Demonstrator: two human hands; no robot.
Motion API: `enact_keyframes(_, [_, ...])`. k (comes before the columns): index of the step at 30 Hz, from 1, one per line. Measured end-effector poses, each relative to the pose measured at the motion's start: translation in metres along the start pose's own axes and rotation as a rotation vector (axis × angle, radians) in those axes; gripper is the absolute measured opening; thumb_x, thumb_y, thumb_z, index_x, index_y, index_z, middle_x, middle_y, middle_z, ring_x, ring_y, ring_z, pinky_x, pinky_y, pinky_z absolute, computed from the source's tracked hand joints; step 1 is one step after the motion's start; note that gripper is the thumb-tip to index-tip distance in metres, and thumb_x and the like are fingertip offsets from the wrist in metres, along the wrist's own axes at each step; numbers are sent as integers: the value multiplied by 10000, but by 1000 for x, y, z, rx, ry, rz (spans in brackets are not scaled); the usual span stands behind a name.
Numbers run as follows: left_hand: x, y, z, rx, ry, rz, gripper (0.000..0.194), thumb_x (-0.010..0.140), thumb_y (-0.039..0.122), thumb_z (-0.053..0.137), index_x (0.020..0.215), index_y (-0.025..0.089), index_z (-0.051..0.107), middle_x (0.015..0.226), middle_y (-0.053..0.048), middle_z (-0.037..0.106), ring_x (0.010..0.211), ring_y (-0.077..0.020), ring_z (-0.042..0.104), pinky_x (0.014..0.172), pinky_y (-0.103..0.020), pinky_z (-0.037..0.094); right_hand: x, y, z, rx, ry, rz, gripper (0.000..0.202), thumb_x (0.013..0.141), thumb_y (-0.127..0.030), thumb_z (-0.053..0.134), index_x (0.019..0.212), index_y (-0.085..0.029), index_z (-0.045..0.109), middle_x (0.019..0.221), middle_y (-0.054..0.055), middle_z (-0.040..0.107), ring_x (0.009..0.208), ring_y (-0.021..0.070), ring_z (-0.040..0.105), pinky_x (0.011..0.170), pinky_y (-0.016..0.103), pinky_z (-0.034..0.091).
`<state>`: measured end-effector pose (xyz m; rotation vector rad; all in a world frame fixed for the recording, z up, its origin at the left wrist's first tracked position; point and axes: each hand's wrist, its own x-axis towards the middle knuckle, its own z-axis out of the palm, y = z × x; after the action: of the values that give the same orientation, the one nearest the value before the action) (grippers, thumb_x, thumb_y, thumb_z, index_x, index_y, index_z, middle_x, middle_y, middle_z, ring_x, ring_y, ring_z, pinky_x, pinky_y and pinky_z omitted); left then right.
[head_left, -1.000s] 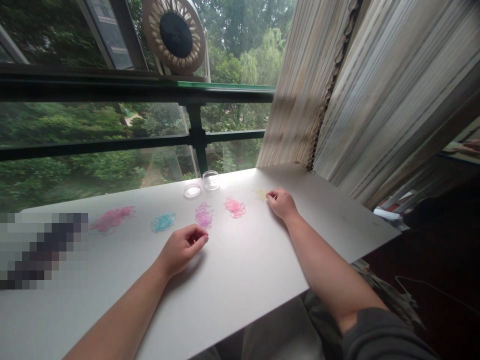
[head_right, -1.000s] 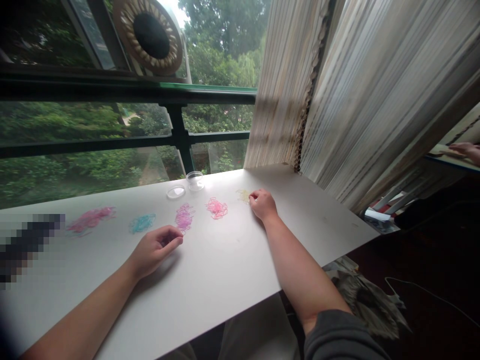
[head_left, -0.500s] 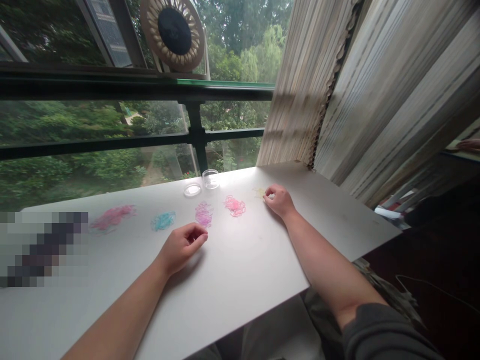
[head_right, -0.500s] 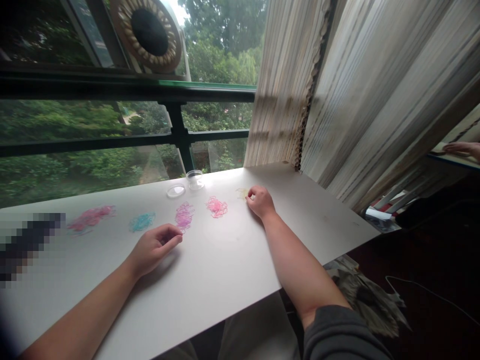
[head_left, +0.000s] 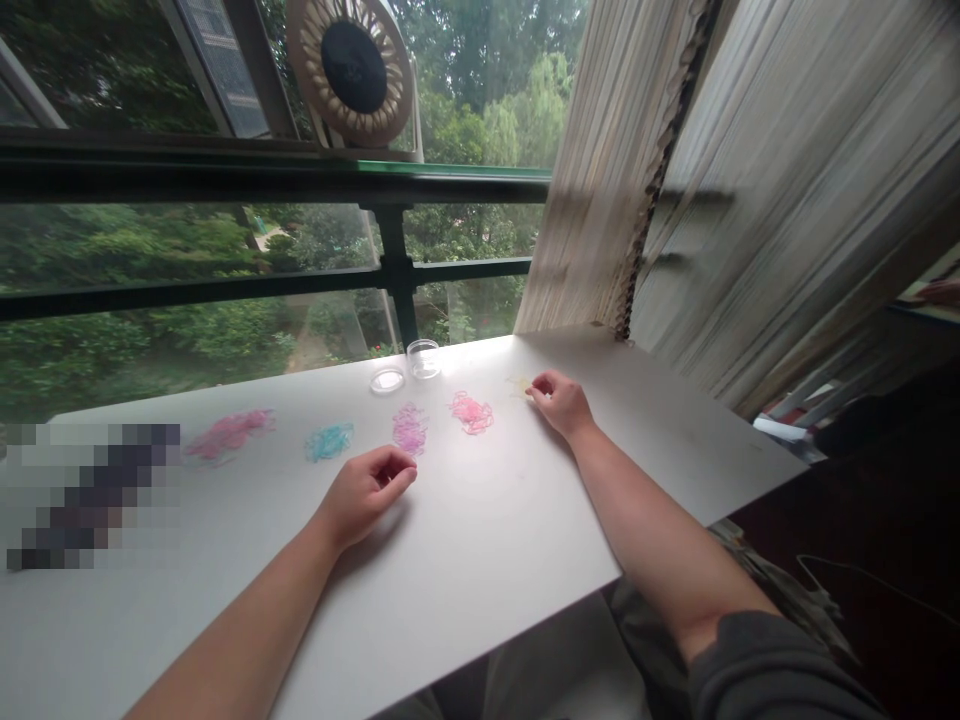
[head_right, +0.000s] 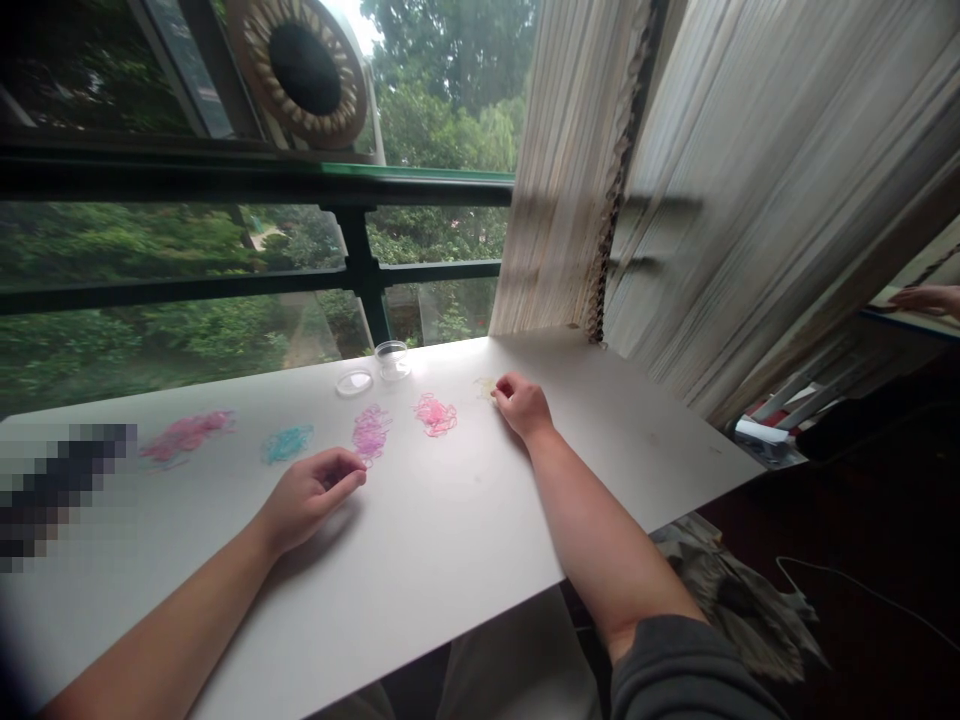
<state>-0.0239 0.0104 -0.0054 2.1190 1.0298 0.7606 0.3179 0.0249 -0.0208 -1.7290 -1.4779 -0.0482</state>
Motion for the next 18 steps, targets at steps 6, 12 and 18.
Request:
enact_keyframes(6, [0, 0, 0, -4, -15, -4, 194, 805, 354, 536, 817, 172, 603, 693, -5, 604, 622, -123, 526, 586, -226, 408, 2, 2, 1, -30, -21, -62, 115, 743, -208, 557, 744, -186, 670, 748, 20, 669, 719, 155, 596, 717, 257, 447])
enact_keyframes(12, [0, 0, 0, -2, -22, -1, 200, 809, 357, 528, 816, 170, 602, 697, -9, 603, 628, -125, 527, 599, -233, 412, 6, 5, 4, -129, -29, -93, 151, 739, -183, 562, 727, -180, 713, 790, 61, 635, 807, 200, 549, 810, 313, 417])
enact_keyframes(18, [0, 0, 0, -4, -26, 5, 205, 812, 363, 522, 819, 172, 598, 701, -11, 606, 632, -129, 536, 599, -235, 417, 6, 4, 6, -193, -61, -103, 162, 755, -168, 563, 749, -186, 724, 817, 72, 647, 816, 210, 537, 822, 324, 411])
